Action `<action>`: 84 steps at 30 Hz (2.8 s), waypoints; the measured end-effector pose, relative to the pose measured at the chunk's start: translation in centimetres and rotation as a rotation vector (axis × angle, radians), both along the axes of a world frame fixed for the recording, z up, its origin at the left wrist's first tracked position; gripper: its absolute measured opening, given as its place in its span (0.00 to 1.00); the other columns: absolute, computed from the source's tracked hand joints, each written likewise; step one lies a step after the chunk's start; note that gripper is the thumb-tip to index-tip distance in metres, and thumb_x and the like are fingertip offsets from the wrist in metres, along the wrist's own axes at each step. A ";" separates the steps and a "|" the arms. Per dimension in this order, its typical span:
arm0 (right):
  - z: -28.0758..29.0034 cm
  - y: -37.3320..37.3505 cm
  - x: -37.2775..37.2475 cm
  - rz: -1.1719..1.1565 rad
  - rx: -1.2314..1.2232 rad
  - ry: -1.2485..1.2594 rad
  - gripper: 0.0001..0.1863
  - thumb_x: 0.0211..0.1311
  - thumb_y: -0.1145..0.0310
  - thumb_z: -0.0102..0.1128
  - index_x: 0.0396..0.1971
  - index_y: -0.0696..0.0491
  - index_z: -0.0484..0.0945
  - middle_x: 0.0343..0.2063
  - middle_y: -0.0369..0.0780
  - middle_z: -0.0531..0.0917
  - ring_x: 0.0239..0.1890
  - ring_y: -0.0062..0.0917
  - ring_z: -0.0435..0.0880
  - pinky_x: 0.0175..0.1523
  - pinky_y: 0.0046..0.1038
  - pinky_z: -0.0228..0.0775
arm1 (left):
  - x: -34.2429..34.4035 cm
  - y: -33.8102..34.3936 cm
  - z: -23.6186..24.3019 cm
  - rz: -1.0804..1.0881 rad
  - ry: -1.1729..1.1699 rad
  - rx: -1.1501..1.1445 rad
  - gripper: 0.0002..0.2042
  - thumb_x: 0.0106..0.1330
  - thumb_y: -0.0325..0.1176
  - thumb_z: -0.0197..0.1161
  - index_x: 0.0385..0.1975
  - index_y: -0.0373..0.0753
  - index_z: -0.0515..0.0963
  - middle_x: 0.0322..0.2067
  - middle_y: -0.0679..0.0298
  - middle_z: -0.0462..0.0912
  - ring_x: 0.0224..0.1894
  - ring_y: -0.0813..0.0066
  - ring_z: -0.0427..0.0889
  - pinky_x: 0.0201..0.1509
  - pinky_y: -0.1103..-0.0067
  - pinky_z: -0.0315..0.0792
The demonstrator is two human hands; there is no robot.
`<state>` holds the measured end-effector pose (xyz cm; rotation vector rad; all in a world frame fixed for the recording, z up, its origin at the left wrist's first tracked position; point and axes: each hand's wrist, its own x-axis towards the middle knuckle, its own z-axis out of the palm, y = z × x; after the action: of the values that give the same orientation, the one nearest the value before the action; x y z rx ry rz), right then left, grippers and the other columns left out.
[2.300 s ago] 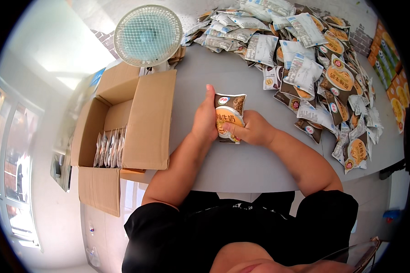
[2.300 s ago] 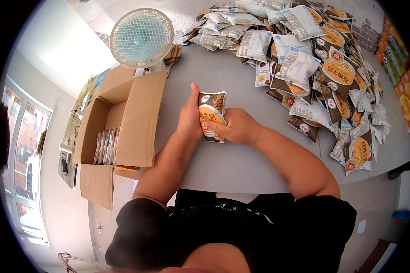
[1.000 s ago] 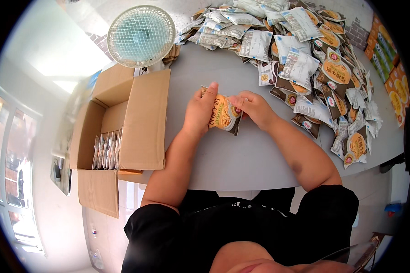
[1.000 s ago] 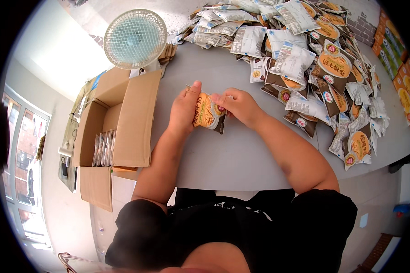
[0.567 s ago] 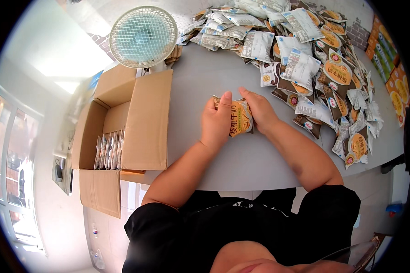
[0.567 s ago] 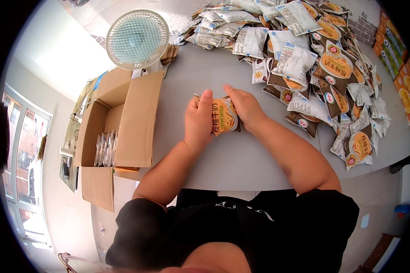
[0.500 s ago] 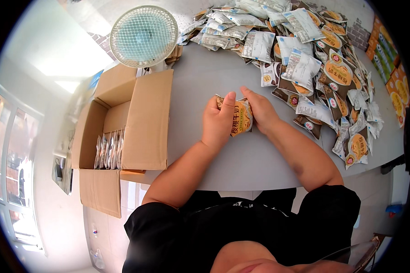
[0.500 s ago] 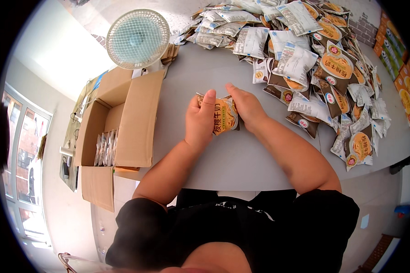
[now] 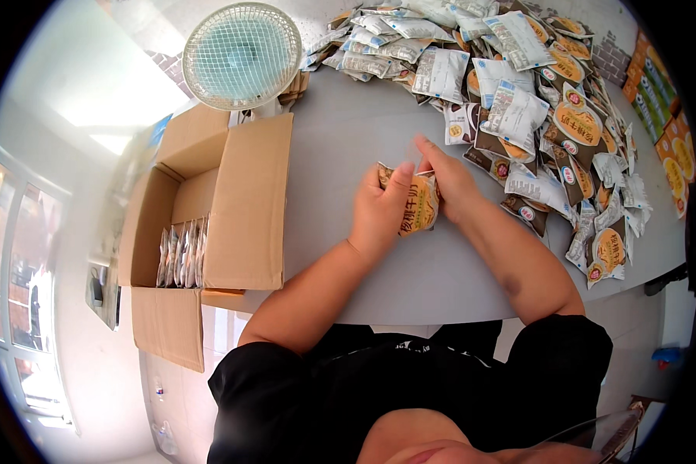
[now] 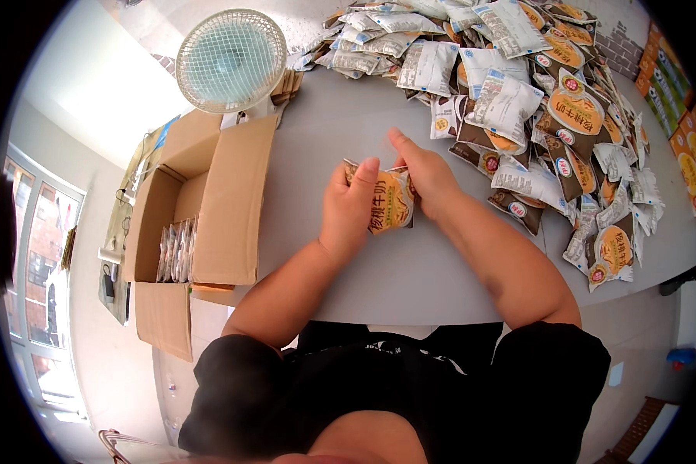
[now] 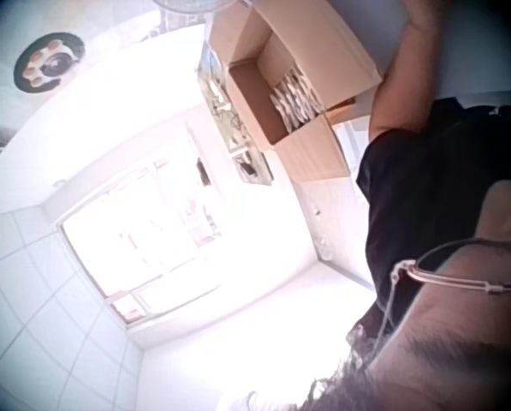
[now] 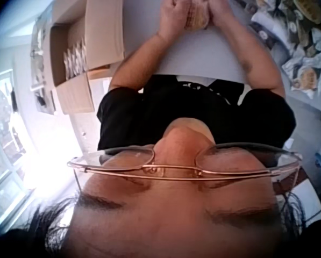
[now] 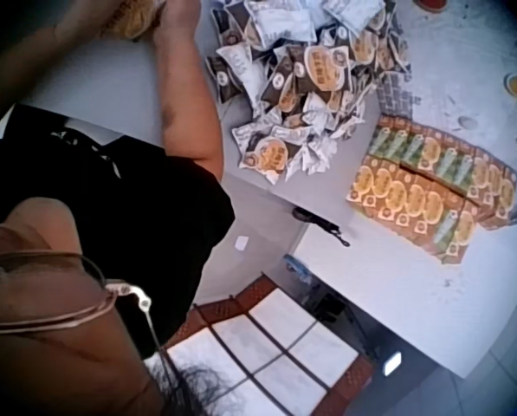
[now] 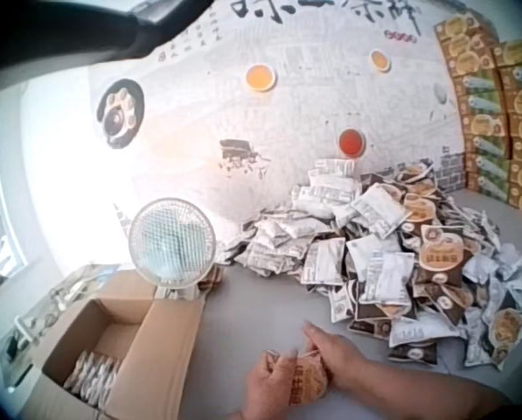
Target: The person picks up small, sealed packets from a pile on a table, folds them, and places them into a cardboard box. The person repeats this process for multiple packets.
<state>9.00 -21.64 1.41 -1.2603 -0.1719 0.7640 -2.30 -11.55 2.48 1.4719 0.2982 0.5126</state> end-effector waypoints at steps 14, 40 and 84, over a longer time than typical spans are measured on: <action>1.4 -0.4 -1.8 0.634 -0.189 -0.331 0.32 0.53 0.35 0.62 0.34 0.54 0.77 0.23 0.34 0.77 0.23 0.16 0.74 0.25 0.19 0.65 | 1.3 4.7 0.1 -0.118 -0.098 -0.539 0.26 0.73 0.55 0.44 0.40 0.33 0.72 0.34 0.56 0.81 0.33 0.65 0.82 0.38 0.71 0.79; 2.0 -1.5 -1.5 0.889 -0.153 -0.379 0.21 0.53 0.48 0.68 0.29 0.51 0.77 0.19 0.32 0.75 0.19 0.16 0.73 0.23 0.18 0.65 | 0.2 3.7 2.4 -0.275 0.031 -0.567 0.24 0.71 0.57 0.47 0.37 0.36 0.69 0.29 0.58 0.78 0.28 0.69 0.82 0.31 0.74 0.80; 0.0 -0.1 -2.6 -0.025 -0.199 -1.504 0.28 0.45 0.70 0.66 0.49 0.59 0.70 0.40 0.46 0.75 0.43 0.41 0.76 0.47 0.38 0.71 | 1.1 5.8 0.3 -0.169 -0.063 -0.730 0.17 0.70 0.35 0.50 0.55 0.32 0.68 0.48 0.57 0.78 0.50 0.64 0.79 0.56 0.68 0.72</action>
<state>6.36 -21.70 1.43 -1.7967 -1.2986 -0.3494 -1.20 -5.74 2.82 0.7605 0.2692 0.2658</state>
